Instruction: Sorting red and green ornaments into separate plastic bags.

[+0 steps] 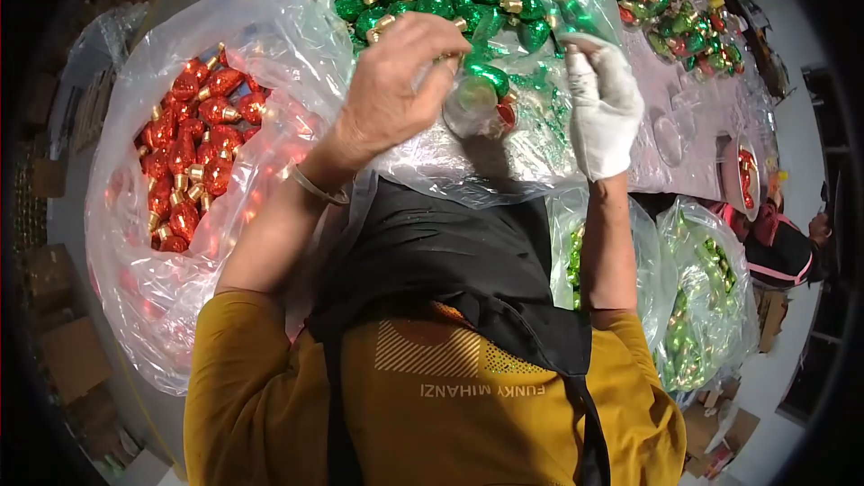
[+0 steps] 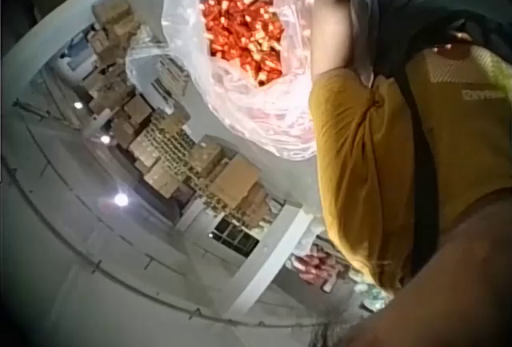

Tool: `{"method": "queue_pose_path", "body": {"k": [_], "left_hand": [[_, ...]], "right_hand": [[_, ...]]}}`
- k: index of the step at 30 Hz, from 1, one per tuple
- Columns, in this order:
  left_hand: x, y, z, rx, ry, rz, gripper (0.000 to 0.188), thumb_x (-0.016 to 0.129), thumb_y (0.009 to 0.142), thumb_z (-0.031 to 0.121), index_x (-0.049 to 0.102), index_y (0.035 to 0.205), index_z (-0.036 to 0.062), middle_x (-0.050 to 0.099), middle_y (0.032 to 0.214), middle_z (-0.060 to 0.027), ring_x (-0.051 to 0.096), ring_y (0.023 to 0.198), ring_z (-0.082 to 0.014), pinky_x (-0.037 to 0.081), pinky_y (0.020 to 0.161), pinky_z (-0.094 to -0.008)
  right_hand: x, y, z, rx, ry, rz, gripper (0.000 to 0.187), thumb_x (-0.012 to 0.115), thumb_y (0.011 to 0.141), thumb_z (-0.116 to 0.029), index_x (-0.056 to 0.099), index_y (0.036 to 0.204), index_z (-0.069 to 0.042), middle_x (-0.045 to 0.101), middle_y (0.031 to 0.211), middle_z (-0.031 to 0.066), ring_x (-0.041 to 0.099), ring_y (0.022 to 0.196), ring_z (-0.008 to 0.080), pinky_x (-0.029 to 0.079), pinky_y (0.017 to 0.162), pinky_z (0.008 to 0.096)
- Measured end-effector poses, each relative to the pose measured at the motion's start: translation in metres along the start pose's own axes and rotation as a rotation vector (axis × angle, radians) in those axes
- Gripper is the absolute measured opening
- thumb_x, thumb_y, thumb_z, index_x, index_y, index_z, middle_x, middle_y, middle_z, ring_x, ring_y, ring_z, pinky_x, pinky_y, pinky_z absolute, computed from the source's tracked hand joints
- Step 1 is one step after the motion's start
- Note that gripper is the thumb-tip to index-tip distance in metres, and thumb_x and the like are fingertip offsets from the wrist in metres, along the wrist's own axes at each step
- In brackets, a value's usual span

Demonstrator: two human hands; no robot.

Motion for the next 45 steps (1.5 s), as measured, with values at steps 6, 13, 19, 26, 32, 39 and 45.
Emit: {"method": "queue_pose_path", "body": {"k": [6,13,19,26,32,39,45], "left_hand": [[0.037,-0.005,0.011,0.276,0.186,-0.255,0.028,0.063,0.078,0.006,0.059,0.105,0.0009,0.057,0.115,-0.0121,0.048,0.118,-0.0316,0.037,0.099,-0.0433],[0.029,-0.025,0.008,0.260,0.180,-0.488,0.024,0.063,0.075,0.001,0.059,0.099,0.0015,0.057,0.106,-0.0114,0.049,0.117,-0.0319,0.041,0.095,-0.0419],[0.017,-0.038,0.003,0.204,0.122,-0.374,0.022,0.064,0.071,-0.004,0.062,0.092,0.0005,0.060,0.099,-0.0106,0.055,0.111,-0.0327,0.044,0.092,-0.0404],[0.015,-0.036,-0.004,0.186,-0.003,-0.330,0.020,0.063,0.072,-0.006,0.062,0.090,-0.0005,0.061,0.098,-0.0111,0.056,0.109,-0.0317,0.046,0.090,-0.0391],[0.009,-0.031,-0.001,0.211,-0.074,-0.343,0.015,0.062,0.076,-0.001,0.061,0.091,0.0000,0.059,0.096,-0.0109,0.056,0.106,-0.0306,0.046,0.089,-0.0384],[-0.001,-0.031,0.007,0.341,0.251,-0.380,0.015,0.059,0.073,-0.001,0.059,0.088,0.0022,0.055,0.085,-0.0105,0.057,0.092,-0.0285,0.042,0.091,-0.0396],[0.019,-0.027,0.012,0.274,0.318,-0.465,0.019,0.063,0.071,0.000,0.060,0.089,0.0028,0.056,0.084,-0.0103,0.057,0.090,-0.0285,0.042,0.088,-0.0386]], "right_hand": [[-0.007,0.007,0.018,0.358,0.254,-0.149,0.015,0.059,0.089,-0.014,0.065,0.094,-0.002,0.065,0.085,0.0087,0.062,0.079,0.0199,0.049,0.072,0.0289],[0.019,0.033,-0.005,0.046,-0.008,-0.853,0.019,0.059,0.083,-0.013,0.065,0.097,-0.003,0.066,0.088,0.0159,0.063,0.077,0.0273,0.050,0.071,0.0349],[0.074,0.036,0.007,-0.145,-0.551,-1.352,0.024,0.059,0.077,-0.015,0.066,0.098,-0.005,0.066,0.093,0.0170,0.064,0.082,0.0306,0.050,0.070,0.0369],[0.146,0.001,0.051,-0.217,-0.341,-1.423,0.027,0.064,0.077,-0.023,0.066,0.099,-0.009,0.067,0.089,0.0161,0.064,0.079,0.0330,0.050,0.070,0.0386],[0.125,0.005,0.040,-0.199,-0.587,-1.523,0.037,0.069,0.071,-0.032,0.067,0.100,-0.008,0.067,0.092,0.0157,0.064,0.082,0.0311,0.050,0.070,0.0392],[0.053,0.034,-0.022,-0.022,-0.393,-1.052,0.034,0.066,0.083,-0.025,0.060,0.108,-0.003,0.067,0.095,0.0159,0.064,0.082,0.0268,0.051,0.075,0.0338],[-0.081,-0.082,0.081,0.546,0.203,-0.181,0.023,0.060,0.090,-0.021,0.063,0.105,-0.003,0.065,0.091,0.0019,0.060,0.084,0.0098,0.047,0.081,0.0260]]}}
Point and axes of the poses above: each hand's wrist, its own y-axis towards the middle knuckle, its own x-axis out of the palm, z = x × y, the point moved 3 cm from there along y, towards the middle knuckle
